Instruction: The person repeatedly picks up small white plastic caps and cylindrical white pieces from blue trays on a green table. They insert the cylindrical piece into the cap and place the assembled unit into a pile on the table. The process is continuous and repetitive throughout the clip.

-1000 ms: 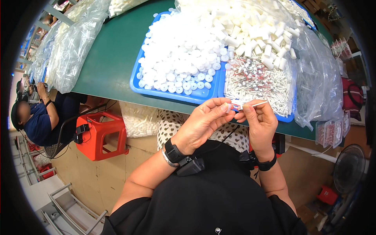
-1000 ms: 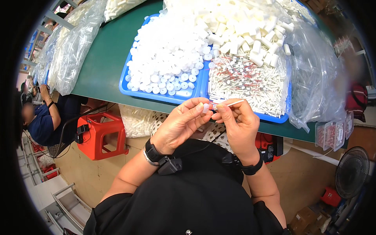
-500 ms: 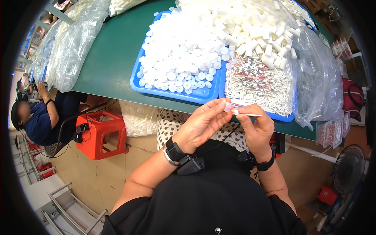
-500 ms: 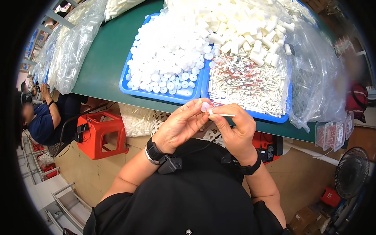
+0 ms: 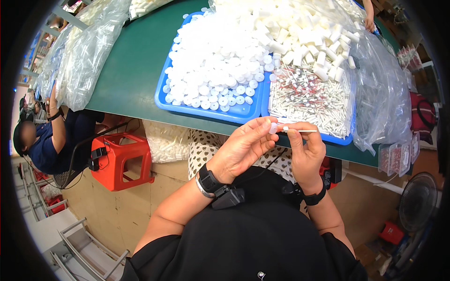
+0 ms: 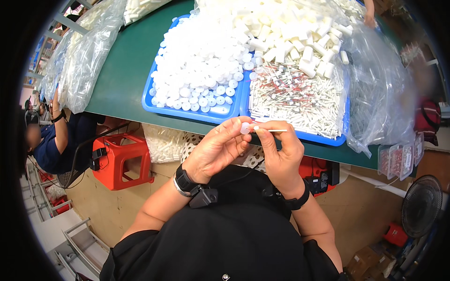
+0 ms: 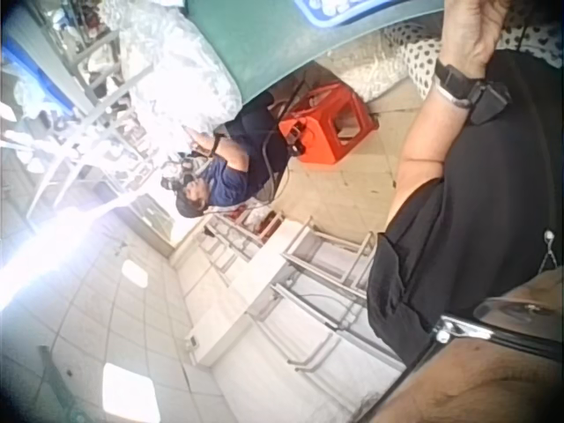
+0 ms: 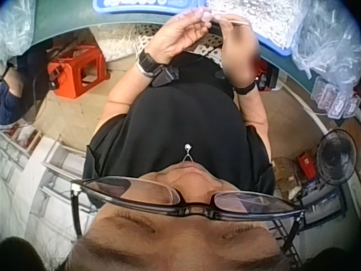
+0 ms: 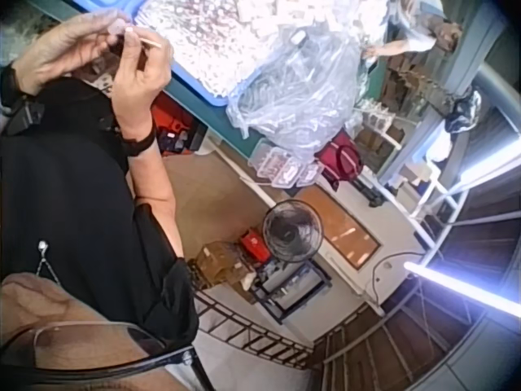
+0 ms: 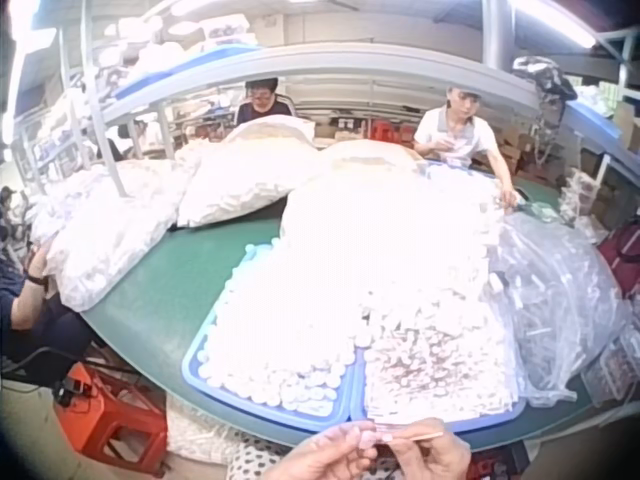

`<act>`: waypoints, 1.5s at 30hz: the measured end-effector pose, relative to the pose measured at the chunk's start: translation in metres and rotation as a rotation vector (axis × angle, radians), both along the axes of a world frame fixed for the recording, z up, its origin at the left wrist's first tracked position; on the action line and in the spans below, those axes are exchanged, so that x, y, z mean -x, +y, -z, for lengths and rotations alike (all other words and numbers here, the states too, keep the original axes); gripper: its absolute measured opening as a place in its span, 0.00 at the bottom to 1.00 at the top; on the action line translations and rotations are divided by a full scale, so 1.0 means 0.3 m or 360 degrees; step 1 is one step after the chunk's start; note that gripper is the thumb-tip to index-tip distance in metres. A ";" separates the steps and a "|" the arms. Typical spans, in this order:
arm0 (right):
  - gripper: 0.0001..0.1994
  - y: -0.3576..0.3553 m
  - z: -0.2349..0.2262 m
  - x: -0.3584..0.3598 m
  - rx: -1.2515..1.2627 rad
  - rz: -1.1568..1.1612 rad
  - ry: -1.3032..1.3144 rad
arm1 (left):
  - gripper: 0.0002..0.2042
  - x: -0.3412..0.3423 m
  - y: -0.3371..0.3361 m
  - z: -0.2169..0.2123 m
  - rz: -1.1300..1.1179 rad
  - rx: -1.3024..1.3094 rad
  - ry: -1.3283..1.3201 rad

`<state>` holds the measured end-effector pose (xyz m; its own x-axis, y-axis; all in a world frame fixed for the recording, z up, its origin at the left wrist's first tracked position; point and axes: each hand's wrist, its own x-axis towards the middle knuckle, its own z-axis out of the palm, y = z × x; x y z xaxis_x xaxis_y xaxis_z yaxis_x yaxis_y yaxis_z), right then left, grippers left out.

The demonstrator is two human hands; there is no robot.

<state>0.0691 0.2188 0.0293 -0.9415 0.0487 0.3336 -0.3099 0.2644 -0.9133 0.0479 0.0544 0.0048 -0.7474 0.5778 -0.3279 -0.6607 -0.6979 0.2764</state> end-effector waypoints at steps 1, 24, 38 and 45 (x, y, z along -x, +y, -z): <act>0.04 0.005 0.005 0.007 -0.0110 0.0031 0.0095 | 0.14 -0.002 0.003 0.001 0.0001 -0.0015 0.0006; 0.03 -0.016 0.012 0.020 -0.0921 -0.0055 0.0314 | 0.12 -0.030 0.031 0.069 -0.0093 0.0087 0.0017; 0.02 0.069 0.054 0.189 -0.1598 -0.0108 0.0200 | 0.16 -0.008 -0.018 -0.028 -0.0214 0.0398 0.0133; 0.04 0.076 0.030 0.200 -0.1650 -0.0158 0.0166 | 0.17 -0.001 -0.016 -0.028 -0.0311 0.0483 0.0113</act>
